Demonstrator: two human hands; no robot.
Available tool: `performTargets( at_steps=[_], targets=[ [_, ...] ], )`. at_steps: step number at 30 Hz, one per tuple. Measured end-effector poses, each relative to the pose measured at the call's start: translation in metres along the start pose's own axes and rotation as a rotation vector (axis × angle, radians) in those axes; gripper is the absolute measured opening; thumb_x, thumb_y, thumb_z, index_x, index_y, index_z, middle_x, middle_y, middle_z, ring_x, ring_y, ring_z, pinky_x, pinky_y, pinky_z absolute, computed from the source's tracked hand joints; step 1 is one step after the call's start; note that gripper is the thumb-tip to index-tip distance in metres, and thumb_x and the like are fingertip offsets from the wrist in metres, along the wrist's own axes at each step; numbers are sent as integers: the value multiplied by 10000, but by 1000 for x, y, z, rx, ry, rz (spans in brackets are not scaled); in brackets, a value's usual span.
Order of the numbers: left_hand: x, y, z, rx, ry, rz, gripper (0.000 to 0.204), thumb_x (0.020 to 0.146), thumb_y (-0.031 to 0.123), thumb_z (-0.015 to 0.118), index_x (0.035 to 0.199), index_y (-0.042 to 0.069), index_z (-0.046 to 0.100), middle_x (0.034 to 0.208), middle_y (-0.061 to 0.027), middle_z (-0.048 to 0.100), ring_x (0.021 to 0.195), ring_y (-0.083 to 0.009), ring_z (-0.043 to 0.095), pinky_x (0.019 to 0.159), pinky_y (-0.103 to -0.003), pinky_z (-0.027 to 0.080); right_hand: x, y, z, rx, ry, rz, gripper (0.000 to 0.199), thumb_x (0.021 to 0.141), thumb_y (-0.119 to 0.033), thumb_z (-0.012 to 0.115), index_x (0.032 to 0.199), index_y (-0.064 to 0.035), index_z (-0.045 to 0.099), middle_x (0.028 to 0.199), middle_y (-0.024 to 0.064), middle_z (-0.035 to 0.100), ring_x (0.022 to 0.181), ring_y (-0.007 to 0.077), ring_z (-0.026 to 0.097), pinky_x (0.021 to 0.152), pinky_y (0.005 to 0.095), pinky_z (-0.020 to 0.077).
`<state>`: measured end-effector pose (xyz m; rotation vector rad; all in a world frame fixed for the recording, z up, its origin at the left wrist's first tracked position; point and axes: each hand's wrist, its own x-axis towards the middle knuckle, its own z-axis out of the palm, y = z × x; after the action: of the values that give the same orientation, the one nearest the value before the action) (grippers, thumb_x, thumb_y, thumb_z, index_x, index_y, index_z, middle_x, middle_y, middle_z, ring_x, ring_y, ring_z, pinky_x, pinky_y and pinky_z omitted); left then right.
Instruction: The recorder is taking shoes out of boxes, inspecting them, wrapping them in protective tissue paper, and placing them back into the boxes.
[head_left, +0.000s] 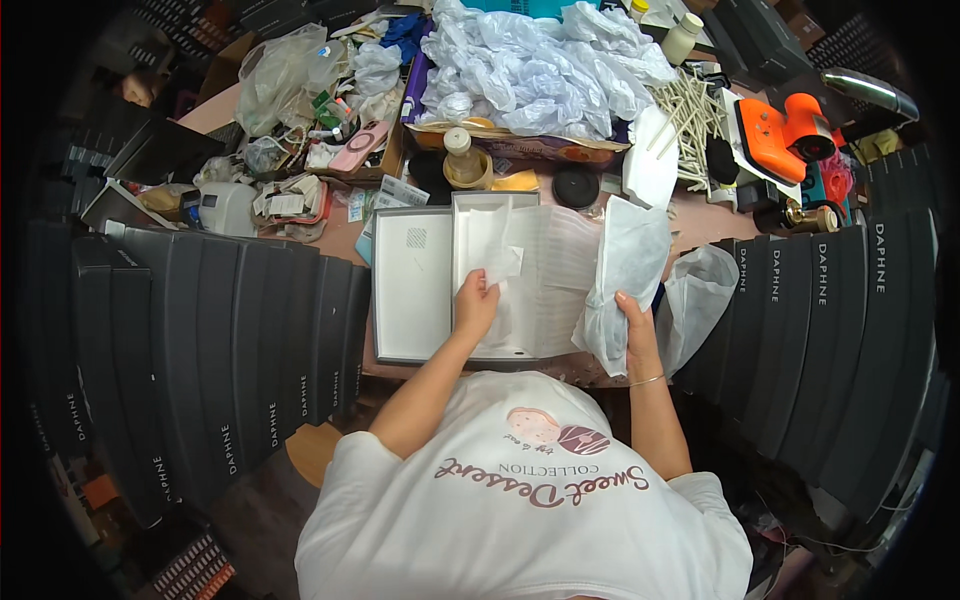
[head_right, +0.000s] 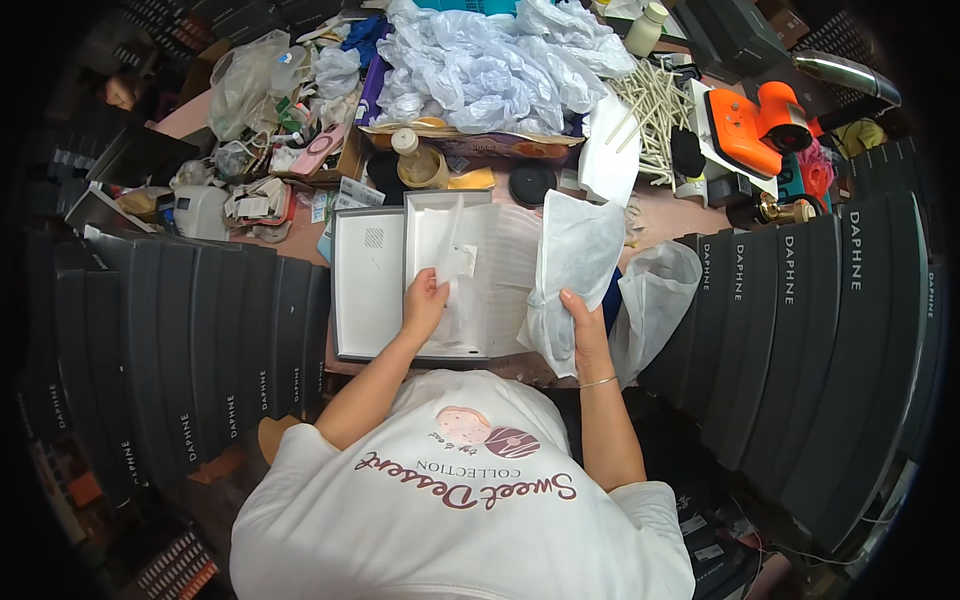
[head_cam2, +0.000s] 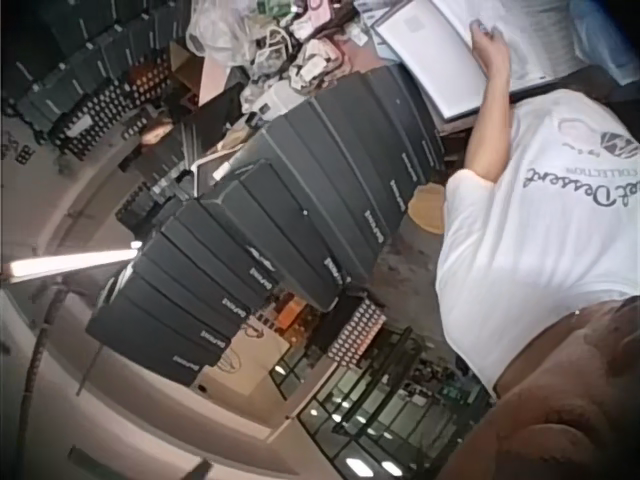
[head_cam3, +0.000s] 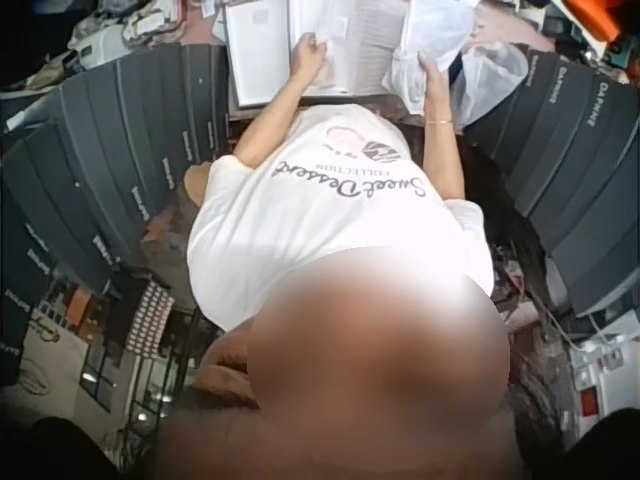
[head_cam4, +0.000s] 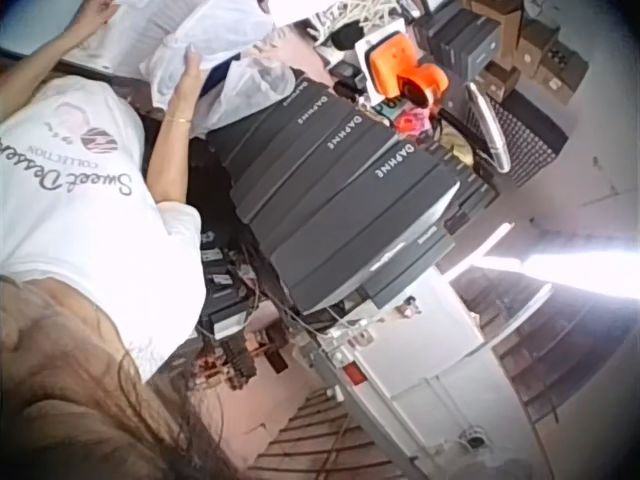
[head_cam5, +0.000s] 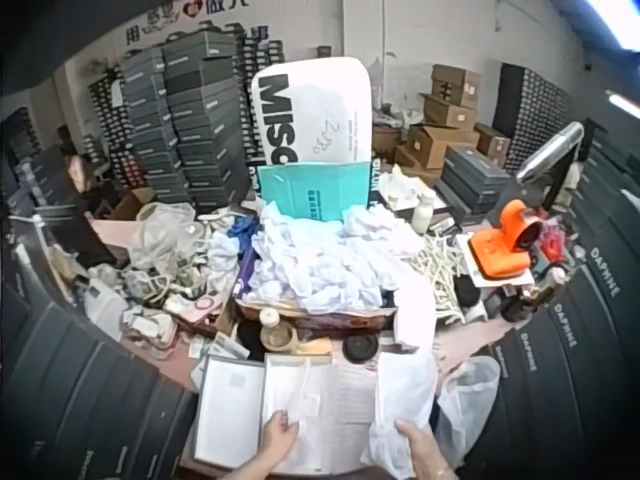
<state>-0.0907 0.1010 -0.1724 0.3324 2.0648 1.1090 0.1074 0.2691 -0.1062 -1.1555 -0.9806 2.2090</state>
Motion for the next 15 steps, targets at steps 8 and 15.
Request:
performTargets(
  at_steps=[8, 15],
  targets=[
    [-18, -7, -13, 1123, -227, 794, 649, 813, 122, 555, 1417, 180, 325, 1074, -168, 553, 914, -315, 576, 885, -515, 367, -11, 13, 4, -53, -3, -48, 569, 800, -171, 652, 1297, -15, 422, 1117, 80, 572, 969, 185, 575, 850, 312, 477],
    [-2, -17, -9, 1342, -395, 768, 627, 809, 181, 556, 1402, 173, 352, 830, -114, 611, 718, -250, 617, 642, -406, 463, -13, 20, 1, -52, -22, -27, 656, 777, -195, 687, 1324, 15, 391, 1219, 104, 534, 1082, 207, 522, 939, 312, 411]
  ],
)
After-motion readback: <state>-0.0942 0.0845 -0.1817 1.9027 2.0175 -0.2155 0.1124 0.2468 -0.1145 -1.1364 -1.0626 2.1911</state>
